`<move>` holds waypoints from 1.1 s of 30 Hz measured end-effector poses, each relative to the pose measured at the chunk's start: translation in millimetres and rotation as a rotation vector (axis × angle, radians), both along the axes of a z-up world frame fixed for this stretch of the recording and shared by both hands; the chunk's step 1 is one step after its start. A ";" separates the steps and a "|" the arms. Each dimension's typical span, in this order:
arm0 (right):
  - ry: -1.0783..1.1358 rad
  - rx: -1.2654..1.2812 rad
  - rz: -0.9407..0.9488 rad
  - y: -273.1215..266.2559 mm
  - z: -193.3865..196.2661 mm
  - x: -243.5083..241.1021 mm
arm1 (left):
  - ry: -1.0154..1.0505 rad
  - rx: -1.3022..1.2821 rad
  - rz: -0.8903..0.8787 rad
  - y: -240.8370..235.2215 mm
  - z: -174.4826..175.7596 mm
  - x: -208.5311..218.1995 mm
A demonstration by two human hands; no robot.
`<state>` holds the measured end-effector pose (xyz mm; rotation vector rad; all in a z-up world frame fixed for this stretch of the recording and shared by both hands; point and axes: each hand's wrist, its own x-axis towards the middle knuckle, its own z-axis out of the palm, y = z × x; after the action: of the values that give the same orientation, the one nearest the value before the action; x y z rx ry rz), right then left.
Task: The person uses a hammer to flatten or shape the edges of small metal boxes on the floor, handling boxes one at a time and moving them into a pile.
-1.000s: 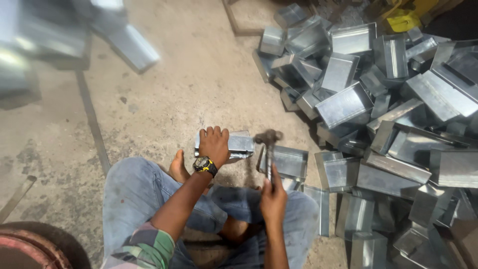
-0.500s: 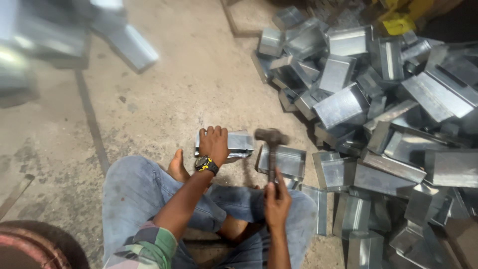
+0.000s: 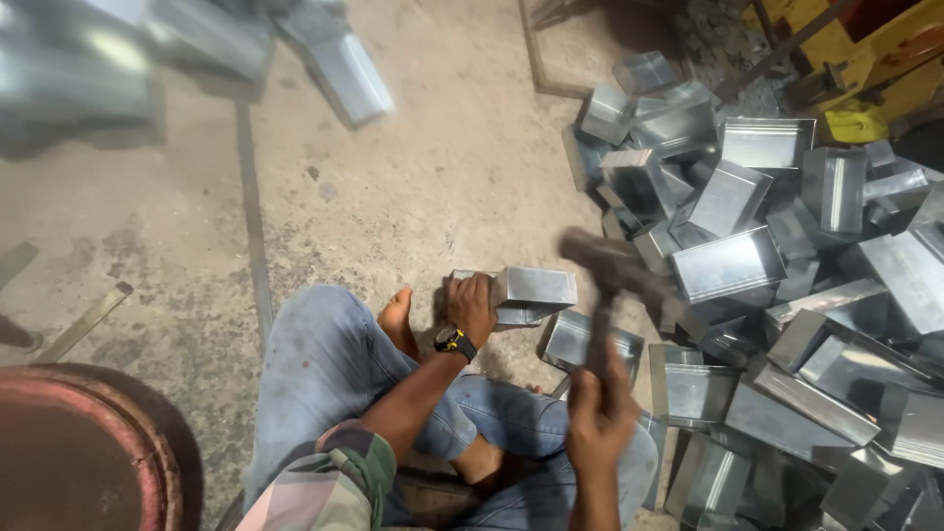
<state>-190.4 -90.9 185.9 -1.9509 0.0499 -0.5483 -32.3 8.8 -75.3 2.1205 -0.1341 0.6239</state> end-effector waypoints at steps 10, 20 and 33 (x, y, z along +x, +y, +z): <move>0.212 -0.268 -0.087 14.4 1.0 4.2 | 0.017 0.043 0.009 0.1 9.7 -1.4; 0.330 0.042 -0.204 -5.0 -31.6 1.9 | -0.088 0.183 -0.044 21.3 78.3 -9.2; 0.318 0.388 -0.163 -44.0 -130.6 -22.1 | 0.062 0.618 -0.074 14.0 128.0 -11.1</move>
<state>-212.5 -134.9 55.2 -1.6423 0.4848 -0.3001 -43.4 22.8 52.7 2.7089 -0.4130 0.5120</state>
